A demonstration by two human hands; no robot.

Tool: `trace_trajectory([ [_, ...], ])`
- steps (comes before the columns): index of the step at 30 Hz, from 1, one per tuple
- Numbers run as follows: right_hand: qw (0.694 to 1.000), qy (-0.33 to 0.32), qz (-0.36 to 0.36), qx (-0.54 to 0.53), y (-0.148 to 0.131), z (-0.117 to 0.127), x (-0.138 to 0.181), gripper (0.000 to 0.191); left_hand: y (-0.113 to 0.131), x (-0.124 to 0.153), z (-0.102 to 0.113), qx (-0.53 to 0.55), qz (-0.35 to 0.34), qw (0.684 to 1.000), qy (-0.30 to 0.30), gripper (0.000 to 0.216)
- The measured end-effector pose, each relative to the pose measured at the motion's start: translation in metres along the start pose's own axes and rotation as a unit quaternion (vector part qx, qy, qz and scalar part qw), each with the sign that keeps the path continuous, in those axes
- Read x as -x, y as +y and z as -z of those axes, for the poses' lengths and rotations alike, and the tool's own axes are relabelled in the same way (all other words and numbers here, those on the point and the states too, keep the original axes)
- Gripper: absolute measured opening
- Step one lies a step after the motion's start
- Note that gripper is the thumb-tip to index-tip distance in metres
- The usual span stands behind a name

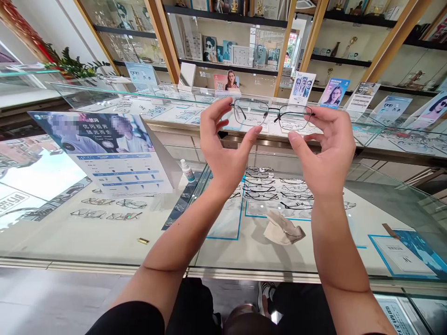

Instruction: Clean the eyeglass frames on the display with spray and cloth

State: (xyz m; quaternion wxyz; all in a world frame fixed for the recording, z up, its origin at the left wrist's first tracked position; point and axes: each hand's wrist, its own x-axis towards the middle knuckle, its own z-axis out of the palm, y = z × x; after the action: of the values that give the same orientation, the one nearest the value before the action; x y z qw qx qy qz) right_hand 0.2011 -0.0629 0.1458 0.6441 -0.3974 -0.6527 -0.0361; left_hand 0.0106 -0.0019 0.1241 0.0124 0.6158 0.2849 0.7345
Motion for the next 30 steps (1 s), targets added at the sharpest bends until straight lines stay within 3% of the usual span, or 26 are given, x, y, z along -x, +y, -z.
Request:
trace_trajectory([
  [11,0.996,0.023,0.018,0.082,-0.018,0.003,0.003,0.043,-0.013,-0.003,-0.006,0.067,0.033,0.996,-0.042,0.068],
  [18,0.999,0.014,0.002,0.049,-0.02,0.003,0.005,0.041,-0.024,0.0,-0.011,0.074,0.027,0.996,-0.049,0.067],
  [30,0.995,0.044,0.056,0.072,-0.033,0.003,0.003,0.038,-0.026,-0.002,-0.013,0.068,0.035,0.996,-0.053,0.065],
])
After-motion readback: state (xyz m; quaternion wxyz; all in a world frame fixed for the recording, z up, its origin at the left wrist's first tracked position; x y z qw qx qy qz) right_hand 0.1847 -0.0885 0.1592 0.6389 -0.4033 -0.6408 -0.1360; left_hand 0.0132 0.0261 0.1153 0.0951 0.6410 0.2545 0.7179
